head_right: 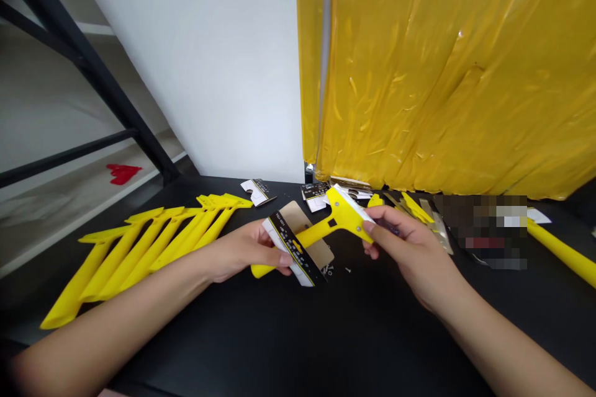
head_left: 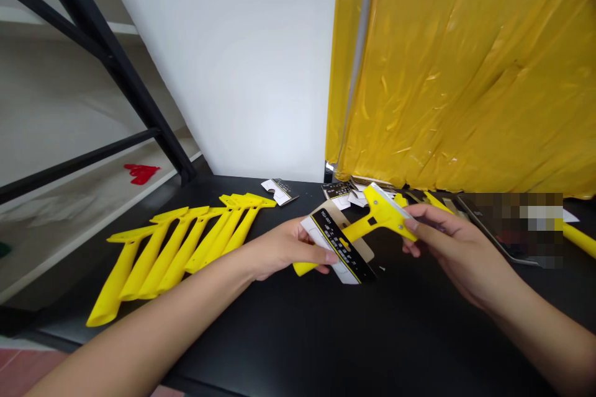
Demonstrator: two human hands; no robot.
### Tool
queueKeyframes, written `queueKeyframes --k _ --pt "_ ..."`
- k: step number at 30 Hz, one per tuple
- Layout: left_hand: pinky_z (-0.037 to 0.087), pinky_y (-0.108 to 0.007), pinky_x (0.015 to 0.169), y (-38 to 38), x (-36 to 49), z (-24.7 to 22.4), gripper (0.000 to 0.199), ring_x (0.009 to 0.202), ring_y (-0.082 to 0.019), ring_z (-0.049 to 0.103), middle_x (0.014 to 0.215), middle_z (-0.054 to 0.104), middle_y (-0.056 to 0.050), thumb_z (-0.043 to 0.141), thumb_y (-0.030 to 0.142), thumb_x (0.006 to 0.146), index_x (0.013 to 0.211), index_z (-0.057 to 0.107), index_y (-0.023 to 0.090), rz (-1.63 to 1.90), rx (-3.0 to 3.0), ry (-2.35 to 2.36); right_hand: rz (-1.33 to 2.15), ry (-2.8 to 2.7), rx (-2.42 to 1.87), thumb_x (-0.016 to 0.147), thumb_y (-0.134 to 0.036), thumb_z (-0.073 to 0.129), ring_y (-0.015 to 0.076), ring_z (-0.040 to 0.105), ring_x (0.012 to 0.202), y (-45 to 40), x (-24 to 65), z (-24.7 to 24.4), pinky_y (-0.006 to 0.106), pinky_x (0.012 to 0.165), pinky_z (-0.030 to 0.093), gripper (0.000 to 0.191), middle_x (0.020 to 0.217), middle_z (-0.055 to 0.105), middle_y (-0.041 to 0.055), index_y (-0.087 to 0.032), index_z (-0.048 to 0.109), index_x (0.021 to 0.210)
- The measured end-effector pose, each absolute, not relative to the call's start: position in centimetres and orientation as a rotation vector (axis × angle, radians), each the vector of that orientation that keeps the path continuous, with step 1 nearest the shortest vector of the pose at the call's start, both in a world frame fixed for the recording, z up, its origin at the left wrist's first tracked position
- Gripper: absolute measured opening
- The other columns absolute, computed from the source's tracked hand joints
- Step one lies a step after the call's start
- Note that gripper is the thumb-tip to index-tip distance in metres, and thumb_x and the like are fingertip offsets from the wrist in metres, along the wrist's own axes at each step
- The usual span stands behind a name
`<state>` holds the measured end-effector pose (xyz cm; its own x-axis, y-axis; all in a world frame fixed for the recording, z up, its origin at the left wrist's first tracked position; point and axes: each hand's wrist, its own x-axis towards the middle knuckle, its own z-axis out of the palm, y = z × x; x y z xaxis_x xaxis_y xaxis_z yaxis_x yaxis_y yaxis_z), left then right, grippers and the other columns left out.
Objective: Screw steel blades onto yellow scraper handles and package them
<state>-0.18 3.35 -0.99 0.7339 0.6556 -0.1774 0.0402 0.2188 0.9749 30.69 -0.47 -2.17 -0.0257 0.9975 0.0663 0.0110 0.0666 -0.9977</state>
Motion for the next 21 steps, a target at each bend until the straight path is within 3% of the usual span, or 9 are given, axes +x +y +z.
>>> queueKeyframes --k 9,15,21 --pt "0.065 -0.025 0.066 2.2 0.6 -1.2 0.04 0.092 -0.021 0.077 0.112 0.082 -0.012 0.089 0.029 0.085 0.121 0.078 0.018 0.496 1.209 0.665 0.871 -1.656 -1.283 0.095 -0.05 0.076 0.0169 0.064 0.073 -2.3 29.2 -1.9 0.027 0.067 0.054 0.026 0.086 0.073 0.001 -0.029 0.079 0.112" --pt "0.062 -0.02 0.058 1.5 1.2 -0.8 0.039 0.083 -0.017 0.074 0.109 0.081 -0.012 0.087 0.026 0.086 0.123 0.078 0.016 0.582 1.168 0.65 0.837 -1.719 -1.299 0.1 -0.05 0.07 0.0198 0.072 0.091 -3.3 29.0 -1.5 0.028 0.082 0.06 0.03 0.106 0.079 0.002 -0.033 0.077 0.125" --pt "0.061 -0.02 0.058 1.3 1.5 -0.7 0.04 0.086 -0.017 0.073 0.111 0.08 -0.012 0.087 0.026 0.087 0.123 0.076 0.015 0.669 1.129 0.67 0.821 -1.639 -1.287 0.102 -0.05 0.068 0.0171 0.073 0.079 -3.6 29.1 -1.6 0.025 0.072 0.062 0.032 0.093 0.079 0.0008 -0.035 0.076 0.129"
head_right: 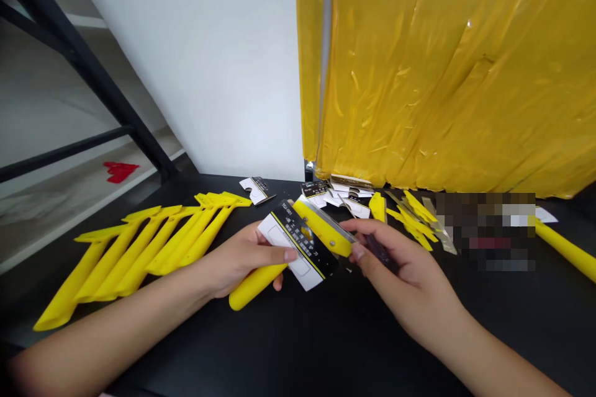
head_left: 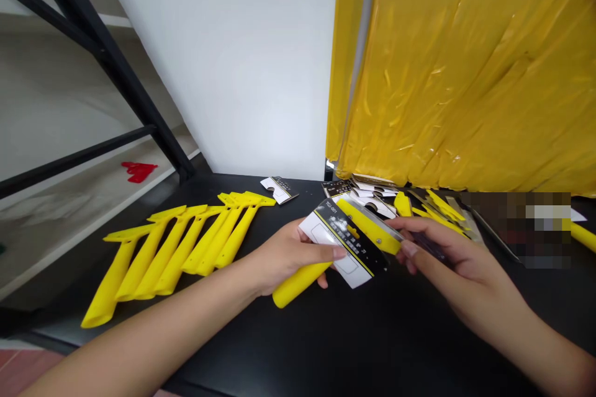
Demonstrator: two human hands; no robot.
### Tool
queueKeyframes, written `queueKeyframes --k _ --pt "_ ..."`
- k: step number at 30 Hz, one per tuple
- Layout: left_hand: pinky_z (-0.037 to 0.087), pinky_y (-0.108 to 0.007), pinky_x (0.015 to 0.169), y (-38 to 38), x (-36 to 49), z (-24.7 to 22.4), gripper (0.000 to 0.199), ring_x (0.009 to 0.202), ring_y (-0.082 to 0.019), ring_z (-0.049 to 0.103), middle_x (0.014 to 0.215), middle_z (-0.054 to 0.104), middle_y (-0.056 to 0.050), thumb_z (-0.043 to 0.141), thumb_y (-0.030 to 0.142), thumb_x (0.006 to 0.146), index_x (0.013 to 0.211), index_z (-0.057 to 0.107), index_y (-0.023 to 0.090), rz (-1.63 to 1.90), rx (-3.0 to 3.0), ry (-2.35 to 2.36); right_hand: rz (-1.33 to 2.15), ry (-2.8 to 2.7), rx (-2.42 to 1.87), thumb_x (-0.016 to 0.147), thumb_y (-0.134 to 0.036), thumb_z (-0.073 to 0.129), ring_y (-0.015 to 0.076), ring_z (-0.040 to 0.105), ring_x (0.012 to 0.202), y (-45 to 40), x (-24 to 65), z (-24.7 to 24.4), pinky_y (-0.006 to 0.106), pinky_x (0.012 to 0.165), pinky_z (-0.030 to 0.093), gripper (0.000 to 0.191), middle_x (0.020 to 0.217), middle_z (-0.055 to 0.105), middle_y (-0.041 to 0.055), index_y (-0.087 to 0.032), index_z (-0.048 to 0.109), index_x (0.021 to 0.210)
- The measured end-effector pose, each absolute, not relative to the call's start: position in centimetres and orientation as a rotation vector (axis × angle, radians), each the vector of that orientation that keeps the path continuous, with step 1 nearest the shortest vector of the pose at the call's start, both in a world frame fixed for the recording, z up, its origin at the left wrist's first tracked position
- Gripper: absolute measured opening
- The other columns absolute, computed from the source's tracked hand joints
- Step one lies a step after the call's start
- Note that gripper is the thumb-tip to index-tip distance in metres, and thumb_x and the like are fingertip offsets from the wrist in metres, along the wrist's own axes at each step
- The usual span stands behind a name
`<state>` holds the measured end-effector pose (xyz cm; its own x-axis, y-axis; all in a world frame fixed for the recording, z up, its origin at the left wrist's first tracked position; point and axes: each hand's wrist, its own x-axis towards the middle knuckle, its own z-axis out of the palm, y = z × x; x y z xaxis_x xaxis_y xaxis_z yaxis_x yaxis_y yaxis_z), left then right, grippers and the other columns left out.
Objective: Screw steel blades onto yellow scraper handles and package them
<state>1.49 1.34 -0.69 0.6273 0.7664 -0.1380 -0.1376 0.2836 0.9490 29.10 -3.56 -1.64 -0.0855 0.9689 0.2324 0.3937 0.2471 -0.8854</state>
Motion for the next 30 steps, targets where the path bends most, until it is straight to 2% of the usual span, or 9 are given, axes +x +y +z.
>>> queueKeyframes --k 2,5,7,11,15,20,24,27,30 --pt "0.062 -0.021 0.059 1.3 1.6 -0.9 0.039 0.086 -0.018 0.073 0.109 0.08 -0.013 0.088 0.027 0.086 0.12 0.076 0.014 0.685 1.115 0.678 0.796 -1.681 -1.279 0.103 -0.048 0.067 0.0182 0.075 0.083 -3.6 29.0 -1.8 0.026 0.075 0.063 0.032 0.098 0.081 0.0009 -0.037 0.075 0.132" --pt "0.062 -0.021 0.059 1.2 1.7 -1.0 0.038 0.084 -0.018 0.073 0.105 0.08 -0.012 0.09 0.03 0.084 0.115 0.075 0.012 0.704 1.09 0.698 0.678 -1.842 -1.215 0.106 -0.038 0.064 0.021 0.076 0.104 -3.6 28.8 -1.8 0.031 0.088 0.063 0.035 0.123 0.08 0.0005 -0.042 0.07 0.14" --pt "0.062 -0.022 0.057 1.2 1.8 -1.0 0.038 0.08 -0.018 0.074 0.099 0.079 -0.011 0.091 0.031 0.083 0.112 0.074 0.012 0.731 1.067 0.701 0.595 -1.974 -1.127 0.107 -0.03 0.061 0.0224 0.074 0.115 -3.8 28.6 -1.6 0.032 0.09 0.062 0.043 0.133 0.075 0.0012 -0.045 0.064 0.147" --pt "0.061 -0.024 0.052 0.9 1.9 -0.5 0.041 0.07 -0.018 0.072 0.092 0.077 -0.007 0.093 0.032 0.081 0.111 0.07 0.015 0.77 0.992 0.705 0.564 -2.182 -1.044 0.108 -0.023 0.055 0.0225 0.074 0.102 -4.3 28.3 -0.8 0.034 0.083 0.062 0.053 0.118 0.074 0.0053 -0.042 0.055 0.158" --pt "0.06 -0.024 0.053 0.7 2.0 -0.4 0.04 0.069 -0.017 0.071 0.09 0.075 -0.006 0.092 0.032 0.082 0.111 0.069 0.016 0.78 0.97 0.705 0.656 -2.233 -1.073 0.109 -0.027 0.054 0.0228 0.072 0.096 -4.4 28.3 -0.5 0.038 0.086 0.061 0.054 0.113 0.072 0.0054 -0.043 0.052 0.161" --pt "0.062 -0.026 0.062 0.6 2.0 -0.7 0.04 0.073 -0.017 0.072 0.091 0.075 -0.006 0.091 0.033 0.084 0.113 0.07 0.016 0.815 0.932 0.696 0.739 -2.065 -1.142 0.108 -0.037 0.059 0.0244 0.069 0.099 -4.2 28.4 -1.5 0.038 0.085 0.058 0.038 0.108 0.071 0.0046 -0.042 0.065 0.145" --pt "0.064 -0.028 0.057 0.6 1.9 -0.8 0.044 0.073 -0.02 0.074 0.091 0.077 -0.008 0.091 0.041 0.084 0.113 0.068 0.017 0.766 0.947 0.747 0.919 -1.908 -1.254 0.099 -0.05 0.07 0.0217 0.064 0.084 -4.0 28.0 -1.7 0.033 0.074 0.053 0.022 0.091 0.069 0.0021 -0.032 0.076 0.11" --pt "0.066 -0.03 0.057 0.5 1.8 -0.9 0.044 0.077 -0.023 0.077 0.093 0.078 -0.009 0.088 0.045 0.086 0.116 0.068 0.018 0.711 0.947 0.758 1.054 -1.807 -1.328 0.098 -0.055 0.068 0.0195 0.059 0.077 -3.7 27.6 -1.4 0.031 0.069 0.048 0.03 0.082 0.066 0.0012 -0.027 0.075 0.089" --pt "0.066 -0.029 0.055 0.4 1.8 -0.8 0.043 0.079 -0.023 0.077 0.098 0.079 -0.009 0.088 0.043 0.086 0.117 0.07 0.018 0.657 0.955 0.748 1.106 -1.735 -1.346 0.097 -0.056 0.068 0.0178 0.054 0.073 -3.2 27.7 -1.2 0.03 0.067 0.044 0.033 0.076 0.062 0.0 -0.026 0.074 0.085"
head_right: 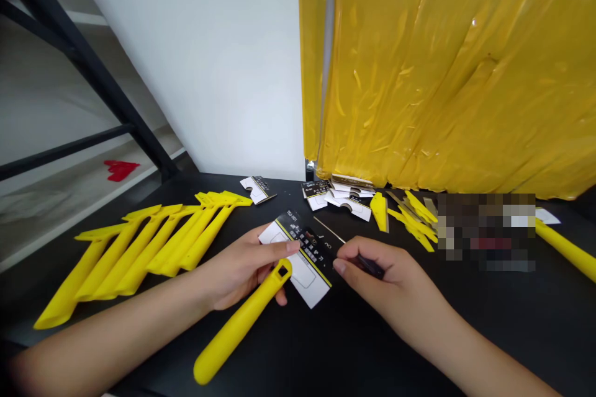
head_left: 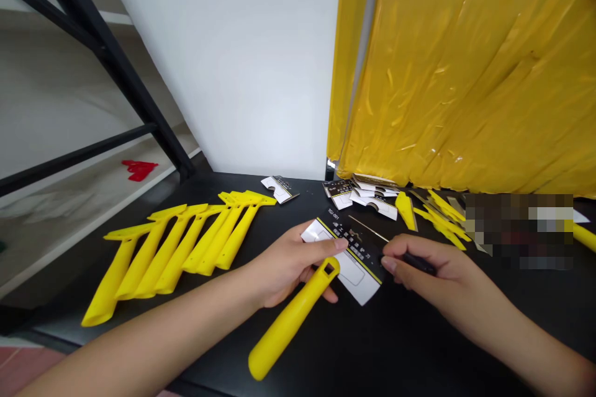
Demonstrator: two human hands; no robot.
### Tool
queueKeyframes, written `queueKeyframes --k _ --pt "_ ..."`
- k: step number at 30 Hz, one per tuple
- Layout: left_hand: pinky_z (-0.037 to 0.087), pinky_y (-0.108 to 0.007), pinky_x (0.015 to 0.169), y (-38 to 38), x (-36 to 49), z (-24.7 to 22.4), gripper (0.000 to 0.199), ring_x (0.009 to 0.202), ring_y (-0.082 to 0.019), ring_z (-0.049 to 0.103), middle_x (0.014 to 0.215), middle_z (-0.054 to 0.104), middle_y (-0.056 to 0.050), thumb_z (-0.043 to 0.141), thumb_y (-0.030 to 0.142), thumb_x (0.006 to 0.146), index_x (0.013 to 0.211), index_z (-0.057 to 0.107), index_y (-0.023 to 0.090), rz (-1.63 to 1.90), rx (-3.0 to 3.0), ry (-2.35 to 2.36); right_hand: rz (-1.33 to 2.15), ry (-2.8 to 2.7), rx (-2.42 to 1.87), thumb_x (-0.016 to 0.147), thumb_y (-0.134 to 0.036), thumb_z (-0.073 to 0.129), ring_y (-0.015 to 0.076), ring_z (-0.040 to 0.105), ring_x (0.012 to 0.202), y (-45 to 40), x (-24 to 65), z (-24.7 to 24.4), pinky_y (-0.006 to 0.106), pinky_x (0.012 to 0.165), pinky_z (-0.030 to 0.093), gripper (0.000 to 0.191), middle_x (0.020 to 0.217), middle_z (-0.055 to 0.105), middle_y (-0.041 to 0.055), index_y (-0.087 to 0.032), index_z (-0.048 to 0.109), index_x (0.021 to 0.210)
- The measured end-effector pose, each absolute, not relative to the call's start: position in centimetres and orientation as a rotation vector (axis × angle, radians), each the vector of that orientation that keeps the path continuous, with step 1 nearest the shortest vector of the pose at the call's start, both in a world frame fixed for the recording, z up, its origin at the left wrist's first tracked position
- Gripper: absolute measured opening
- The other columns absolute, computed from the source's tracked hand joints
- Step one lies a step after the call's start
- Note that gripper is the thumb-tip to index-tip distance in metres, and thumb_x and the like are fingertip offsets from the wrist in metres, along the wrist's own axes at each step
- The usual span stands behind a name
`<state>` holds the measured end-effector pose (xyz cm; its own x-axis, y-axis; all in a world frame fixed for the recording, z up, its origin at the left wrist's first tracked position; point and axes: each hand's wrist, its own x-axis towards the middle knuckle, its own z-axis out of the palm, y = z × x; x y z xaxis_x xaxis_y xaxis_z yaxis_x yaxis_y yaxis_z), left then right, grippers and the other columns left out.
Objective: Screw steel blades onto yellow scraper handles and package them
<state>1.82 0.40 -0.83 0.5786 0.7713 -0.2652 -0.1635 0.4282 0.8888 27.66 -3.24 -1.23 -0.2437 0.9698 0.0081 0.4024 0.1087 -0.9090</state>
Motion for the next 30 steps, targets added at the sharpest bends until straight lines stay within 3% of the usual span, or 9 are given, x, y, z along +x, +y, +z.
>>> queueKeyframes --k 6,14,22,30 --pt "0.055 -0.018 0.045 0.3 2.0 -0.9 0.039 0.077 -0.022 0.079 0.101 0.08 -0.013 0.084 0.041 0.089 0.115 0.071 0.015 0.564 0.962 0.685 1.102 -1.693 -1.367 0.098 -0.058 0.067 0.0186 0.052 0.075 -2.7 28.6 -1.8 0.032 0.071 0.042 0.036 0.078 0.06 0.0003 -0.025 0.073 0.086" --pt "0.059 -0.024 0.046 0.0 2.3 -1.2 0.034 0.059 -0.018 0.072 0.082 0.076 -0.007 0.077 0.05 0.094 0.104 0.064 0.019 0.732 0.934 0.744 1.127 -1.691 -1.376 0.1 -0.058 0.066 0.0181 0.049 0.073 -2.6 28.7 -2.4 0.032 0.069 0.039 0.036 0.075 0.056 -0.0009 -0.025 0.068 0.086" --pt "0.06 -0.024 0.077 0.0 2.2 -0.6 0.031 0.086 -0.017 0.074 0.101 0.081 -0.009 0.081 0.046 0.092 0.099 0.075 0.016 0.866 1.025 0.854 1.193 -1.585 -1.254 0.103 -0.06 0.062 0.0172 0.057 0.073 -2.7 28.7 -2.6 0.03 0.069 0.047 0.039 0.081 0.062 0.0011 -0.024 0.071 0.091" --pt "0.055 -0.019 0.064 -0.2 2.4 -0.7 0.036 0.077 -0.013 0.072 0.1 0.081 -0.008 0.081 0.05 0.092 0.103 0.076 0.016 0.798 1.085 0.862 1.339 -1.523 -1.222 0.092 -0.059 0.077 0.0159 0.058 0.07 -2.7 27.8 -1.9 0.027 0.064 0.05 0.034 0.08 0.067 0.0004 -0.024 0.078 0.094"
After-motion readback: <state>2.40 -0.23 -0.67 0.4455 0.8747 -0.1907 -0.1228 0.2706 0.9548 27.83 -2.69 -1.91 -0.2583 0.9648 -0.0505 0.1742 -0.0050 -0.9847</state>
